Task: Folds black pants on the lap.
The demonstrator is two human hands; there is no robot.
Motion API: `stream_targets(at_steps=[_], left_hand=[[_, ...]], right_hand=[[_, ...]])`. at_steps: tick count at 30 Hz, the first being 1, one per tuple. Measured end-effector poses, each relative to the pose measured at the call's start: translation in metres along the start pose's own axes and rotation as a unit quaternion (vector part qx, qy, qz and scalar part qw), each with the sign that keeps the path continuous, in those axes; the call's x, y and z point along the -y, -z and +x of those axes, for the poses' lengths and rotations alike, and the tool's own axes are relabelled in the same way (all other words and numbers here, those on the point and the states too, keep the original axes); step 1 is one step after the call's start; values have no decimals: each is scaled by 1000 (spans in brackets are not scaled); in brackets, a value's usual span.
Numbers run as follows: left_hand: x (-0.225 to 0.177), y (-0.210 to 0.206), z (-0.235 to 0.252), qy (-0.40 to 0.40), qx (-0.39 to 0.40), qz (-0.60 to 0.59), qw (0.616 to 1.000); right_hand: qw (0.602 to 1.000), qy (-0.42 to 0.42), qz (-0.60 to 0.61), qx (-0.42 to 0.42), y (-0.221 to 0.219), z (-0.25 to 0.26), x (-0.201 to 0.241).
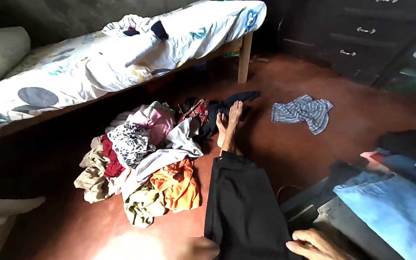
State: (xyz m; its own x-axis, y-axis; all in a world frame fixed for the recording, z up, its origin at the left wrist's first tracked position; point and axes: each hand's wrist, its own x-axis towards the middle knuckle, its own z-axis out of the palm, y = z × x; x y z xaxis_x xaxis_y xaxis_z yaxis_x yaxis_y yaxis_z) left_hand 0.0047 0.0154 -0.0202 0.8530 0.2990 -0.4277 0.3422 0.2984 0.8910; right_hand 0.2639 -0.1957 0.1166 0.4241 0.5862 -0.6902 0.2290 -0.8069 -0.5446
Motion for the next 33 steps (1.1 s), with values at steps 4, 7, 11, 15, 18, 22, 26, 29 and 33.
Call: stream_targets(at_steps=[4, 7, 11, 15, 18, 22, 26, 29, 33], left_hand=[[-8, -1, 3, -3, 1, 34, 999], [-16, 0, 12, -71, -78, 195, 975], [-36, -1, 69, -116, -220, 314, 916], [-31, 2, 138, -90, -259, 186, 943], [-26, -1, 161, -68, -251, 68, 963], [-25, -4, 176, -100, -247, 23, 964], [-20, -1, 189, -101, -267, 18, 958], [-21, 1, 185, -85, -278, 2, 957], [-21, 11, 173, -69, -260, -30, 963]], right_hand=[[999, 4, 2, -36, 1, 10, -6], [989, 14, -12, -147, 0, 24, -14], [949, 113, -41, -293, -15, 62, -11], [939, 191, -67, -277, -46, 95, -11], [941, 208, -37, -265, -58, 106, -19], [877, 316, -57, -358, -74, 136, -60], [851, 351, -32, -389, -78, 151, -69], [905, 299, 85, -291, -60, 125, -45], [902, 316, 108, -273, -62, 126, -68]])
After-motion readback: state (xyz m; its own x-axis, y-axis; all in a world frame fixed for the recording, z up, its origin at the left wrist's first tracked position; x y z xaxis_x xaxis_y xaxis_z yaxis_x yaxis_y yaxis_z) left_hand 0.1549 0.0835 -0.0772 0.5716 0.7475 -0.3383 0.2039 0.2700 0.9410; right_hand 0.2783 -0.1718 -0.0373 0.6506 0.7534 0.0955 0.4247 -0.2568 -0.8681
